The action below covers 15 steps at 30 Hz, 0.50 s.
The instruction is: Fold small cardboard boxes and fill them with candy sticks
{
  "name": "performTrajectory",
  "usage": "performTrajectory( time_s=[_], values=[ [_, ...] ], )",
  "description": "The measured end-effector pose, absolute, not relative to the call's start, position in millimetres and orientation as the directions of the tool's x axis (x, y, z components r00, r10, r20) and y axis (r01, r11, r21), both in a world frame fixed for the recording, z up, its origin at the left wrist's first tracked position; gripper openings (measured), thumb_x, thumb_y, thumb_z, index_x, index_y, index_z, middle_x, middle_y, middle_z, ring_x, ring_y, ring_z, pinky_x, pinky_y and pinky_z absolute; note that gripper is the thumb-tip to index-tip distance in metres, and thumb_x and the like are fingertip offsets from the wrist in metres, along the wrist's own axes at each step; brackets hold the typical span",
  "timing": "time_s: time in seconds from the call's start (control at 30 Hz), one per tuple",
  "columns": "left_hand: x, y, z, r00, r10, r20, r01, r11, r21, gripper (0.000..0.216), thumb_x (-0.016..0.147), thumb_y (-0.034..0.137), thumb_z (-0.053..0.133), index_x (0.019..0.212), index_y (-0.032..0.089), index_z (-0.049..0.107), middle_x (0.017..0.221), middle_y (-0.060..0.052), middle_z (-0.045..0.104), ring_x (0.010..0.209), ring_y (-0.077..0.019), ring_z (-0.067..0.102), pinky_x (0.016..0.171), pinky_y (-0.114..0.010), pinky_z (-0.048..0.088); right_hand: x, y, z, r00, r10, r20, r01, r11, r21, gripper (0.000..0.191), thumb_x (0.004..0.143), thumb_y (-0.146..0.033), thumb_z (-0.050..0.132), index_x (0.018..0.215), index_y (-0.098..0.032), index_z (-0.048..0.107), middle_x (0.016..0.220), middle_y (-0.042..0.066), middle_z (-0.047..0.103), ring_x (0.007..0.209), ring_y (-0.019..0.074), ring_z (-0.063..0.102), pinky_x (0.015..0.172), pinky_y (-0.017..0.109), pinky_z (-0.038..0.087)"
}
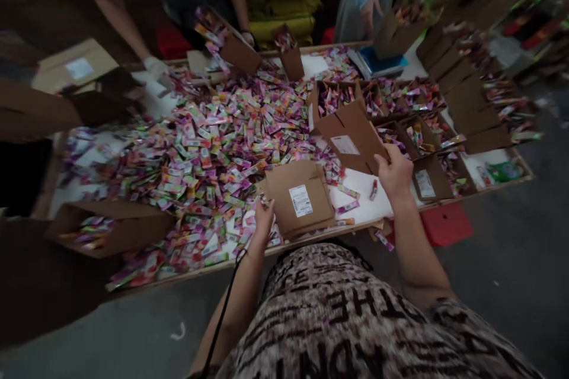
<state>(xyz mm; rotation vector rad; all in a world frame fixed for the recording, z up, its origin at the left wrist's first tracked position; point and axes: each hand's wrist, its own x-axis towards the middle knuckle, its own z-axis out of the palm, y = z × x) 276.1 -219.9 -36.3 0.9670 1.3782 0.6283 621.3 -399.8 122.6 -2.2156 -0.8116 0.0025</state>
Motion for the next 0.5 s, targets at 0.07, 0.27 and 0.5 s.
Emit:
performTrajectory(
  time_s=[0.07,0.27,0.5],
  values=[
    [287,-198,-7,0.185,0.924,-0.336,0.170,0.306,0.937,0.070,0.070,0.026,0.089,0.134,0.020,0.061,0.146,-0.016,0.058,0.142,-0.0319,0.049,0.121,-0.045,0.035,602,-398,133,0.790,0.566,0.235,0.498,-0.369,-0.784,0.035,0.084,-0.043,0.067,0.111,-0.020,0.067,0.103,0.010,0.074,0.096,0.0266,0.069,0.089,0.040,0.054],
    [280,-148,66,0.275,0.941,0.198,0.051,-0.220,0.974,0.086,0.078,0.039,0.085,0.152,0.024,0.046,0.160,-0.014,0.042,0.153,-0.0307,0.032,0.127,-0.043,0.023,523,-379,99,0.722,0.692,-0.006,0.118,-0.131,-0.984,0.045,0.068,-0.046,0.079,0.102,-0.019,0.067,0.106,0.008,0.074,0.098,0.0239,0.069,0.094,0.042,0.055],
    [235,-171,42,0.315,0.949,-0.018,-0.137,0.064,0.988,0.077,0.081,0.027,0.078,0.151,0.026,0.045,0.147,-0.010,0.055,0.138,-0.0253,0.052,0.119,-0.038,0.038,468,-362,58,0.842,0.525,-0.128,0.006,-0.247,-0.969,0.060,0.066,-0.063,0.075,0.105,-0.020,0.063,0.104,0.007,0.071,0.098,0.0222,0.065,0.094,0.040,0.052]
  ],
)
